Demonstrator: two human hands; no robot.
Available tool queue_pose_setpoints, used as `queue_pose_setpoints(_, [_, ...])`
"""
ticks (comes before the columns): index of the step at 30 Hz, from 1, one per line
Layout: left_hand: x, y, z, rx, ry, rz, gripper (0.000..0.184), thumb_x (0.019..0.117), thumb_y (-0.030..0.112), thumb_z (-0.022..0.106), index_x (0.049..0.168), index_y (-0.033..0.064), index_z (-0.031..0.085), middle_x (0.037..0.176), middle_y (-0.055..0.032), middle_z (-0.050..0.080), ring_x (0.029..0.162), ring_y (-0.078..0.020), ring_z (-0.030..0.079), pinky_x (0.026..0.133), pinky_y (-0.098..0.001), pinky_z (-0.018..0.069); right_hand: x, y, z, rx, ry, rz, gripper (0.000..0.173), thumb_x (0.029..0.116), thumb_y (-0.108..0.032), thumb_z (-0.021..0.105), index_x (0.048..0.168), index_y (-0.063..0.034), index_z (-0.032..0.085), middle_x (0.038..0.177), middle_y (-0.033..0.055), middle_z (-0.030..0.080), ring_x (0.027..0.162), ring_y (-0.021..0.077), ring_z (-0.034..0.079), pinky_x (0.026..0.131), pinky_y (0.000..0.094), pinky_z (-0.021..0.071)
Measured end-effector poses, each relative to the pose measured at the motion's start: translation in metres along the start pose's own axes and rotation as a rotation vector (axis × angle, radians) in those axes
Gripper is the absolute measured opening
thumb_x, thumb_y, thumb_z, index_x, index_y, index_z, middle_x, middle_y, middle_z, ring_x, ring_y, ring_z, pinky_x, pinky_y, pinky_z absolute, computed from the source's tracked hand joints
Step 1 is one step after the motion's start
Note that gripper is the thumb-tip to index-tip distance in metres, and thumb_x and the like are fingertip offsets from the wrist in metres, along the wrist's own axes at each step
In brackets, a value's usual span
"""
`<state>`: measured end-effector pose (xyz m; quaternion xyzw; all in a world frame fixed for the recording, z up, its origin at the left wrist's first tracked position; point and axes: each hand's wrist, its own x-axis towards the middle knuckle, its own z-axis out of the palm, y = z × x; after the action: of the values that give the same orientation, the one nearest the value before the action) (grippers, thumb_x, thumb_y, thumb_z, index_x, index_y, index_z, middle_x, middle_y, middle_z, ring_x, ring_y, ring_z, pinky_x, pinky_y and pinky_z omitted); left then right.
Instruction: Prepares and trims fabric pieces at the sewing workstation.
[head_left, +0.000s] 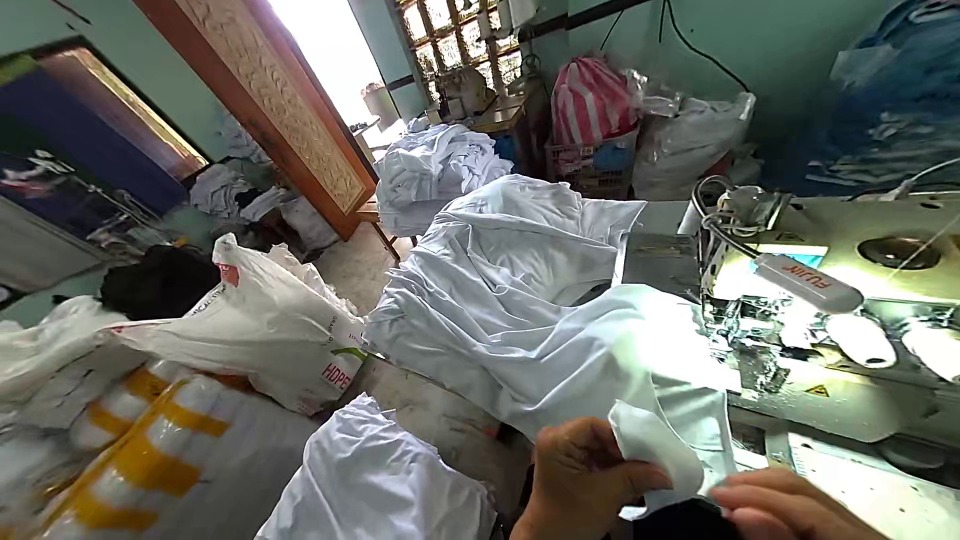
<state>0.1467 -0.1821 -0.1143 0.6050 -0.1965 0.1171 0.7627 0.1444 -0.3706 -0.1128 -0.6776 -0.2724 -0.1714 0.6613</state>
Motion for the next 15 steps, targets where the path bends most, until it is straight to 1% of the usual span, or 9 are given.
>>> queue_pose_setpoints(2, [0.001,-0.001,0.006,0.024,0.006,0.067,0.020,0.0838,0.001,0.079,0.099,0.0003,0.067,0.091,0.0019,0.076,0.084,0.0011,0.071,0.077,-0.0184,0.0592,-0.007,-0.002,0.009,-0.029,-0.020,-0.082,0.026,0.1055,-0.021,0.060,0.105,0.0038,0.067,0.101,0.0089,0.068,0.098,-0.0011,0.063,0.086,0.0123,0.0507])
queue_pose_setpoints(3, [0.001,-0.001,0.010,0.031,0.004,0.092,0.020,0.0836,0.002,0.080,0.099,0.0008,0.066,0.090,0.0019,0.076,0.085,0.0017,0.071,0.078,-0.0178,0.0588,-0.010,-0.001,0.012,-0.053,-0.011,-0.115,0.030,0.1041,-0.023,0.062,0.106,0.0069,0.065,0.099,0.0130,0.066,0.095,0.0017,0.063,0.084,0.0128,0.0500])
queue_pose_setpoints(6, [-0.001,0.000,0.016,0.080,0.015,0.142,0.024,0.0801,0.004,0.083,0.091,-0.0005,0.062,0.079,0.0016,0.071,0.077,0.0044,0.066,0.071,-0.0143,0.0554,-0.017,-0.001,0.020,-0.104,0.032,-0.169,0.041,0.0955,-0.026,0.076,0.109,0.0117,0.064,0.100,0.0173,0.065,0.087,0.0044,0.062,0.079,0.0126,0.0502])
queue_pose_setpoints(8, [-0.001,-0.001,0.016,0.124,-0.003,0.152,0.029,0.0761,0.003,0.086,0.084,-0.0004,0.058,0.072,0.0012,0.065,0.071,0.0053,0.062,0.066,-0.0122,0.0525,-0.022,0.000,0.025,-0.144,0.050,-0.178,0.035,0.0948,-0.018,0.076,0.108,0.0125,0.063,0.099,0.0185,0.066,0.092,0.0071,0.064,0.084,0.0138,0.0503])
queue_pose_setpoints(9, [0.000,-0.002,0.014,0.155,-0.027,0.160,0.030,0.0750,0.003,0.086,0.081,-0.0008,0.057,0.068,-0.0001,0.063,0.068,0.0045,0.061,0.064,-0.0119,0.0512,-0.022,0.001,0.026,-0.177,0.046,-0.174,0.028,0.0967,-0.013,0.072,0.103,0.0120,0.062,0.097,0.0194,0.066,0.095,0.0094,0.066,0.088,0.0151,0.0507])
queue_pose_setpoints(10, [0.002,-0.003,0.009,0.211,-0.062,0.173,0.031,0.0755,0.004,0.086,0.078,-0.0018,0.056,0.066,-0.0022,0.062,0.064,0.0028,0.060,0.061,-0.0121,0.0499,-0.021,0.002,0.025,-0.203,0.033,-0.155,0.023,0.0981,-0.010,0.069,0.097,0.0118,0.063,0.092,0.0206,0.067,0.093,0.0112,0.067,0.087,0.0157,0.0513])
queue_pose_setpoints(12, [0.009,0.002,-0.007,0.480,-0.141,0.226,0.024,0.0802,0.005,0.082,0.080,-0.0048,0.060,0.067,-0.0073,0.062,0.062,-0.0034,0.059,0.060,-0.0143,0.0491,-0.017,0.005,0.014,-0.252,-0.052,-0.071,0.020,0.0992,-0.007,0.065,0.090,0.0107,0.066,0.089,0.0219,0.069,0.089,0.0116,0.067,0.083,0.0154,0.0515])
queue_pose_setpoints(14, [0.020,0.014,-0.029,0.907,-0.245,0.308,0.013,0.0874,0.009,0.074,0.091,-0.0015,0.068,0.070,-0.0078,0.065,0.061,-0.0112,0.061,0.059,-0.0207,0.0508,-0.014,0.012,-0.003,-0.196,-0.123,0.062,0.016,0.0952,-0.004,0.067,0.089,0.0102,0.068,0.098,0.0209,0.071,0.088,0.0063,0.065,0.079,0.0131,0.0506])
queue_pose_setpoints(15, [0.025,0.018,-0.038,1.046,-0.321,0.344,0.010,0.0889,0.010,0.071,0.094,0.0018,0.072,0.070,-0.0074,0.066,0.062,-0.0151,0.063,0.058,-0.0258,0.0512,-0.013,0.016,-0.013,-0.087,-0.143,0.157,0.009,0.0916,-0.001,0.067,0.089,0.0076,0.068,0.106,0.0153,0.072,0.087,0.0005,0.065,0.076,0.0117,0.0523])
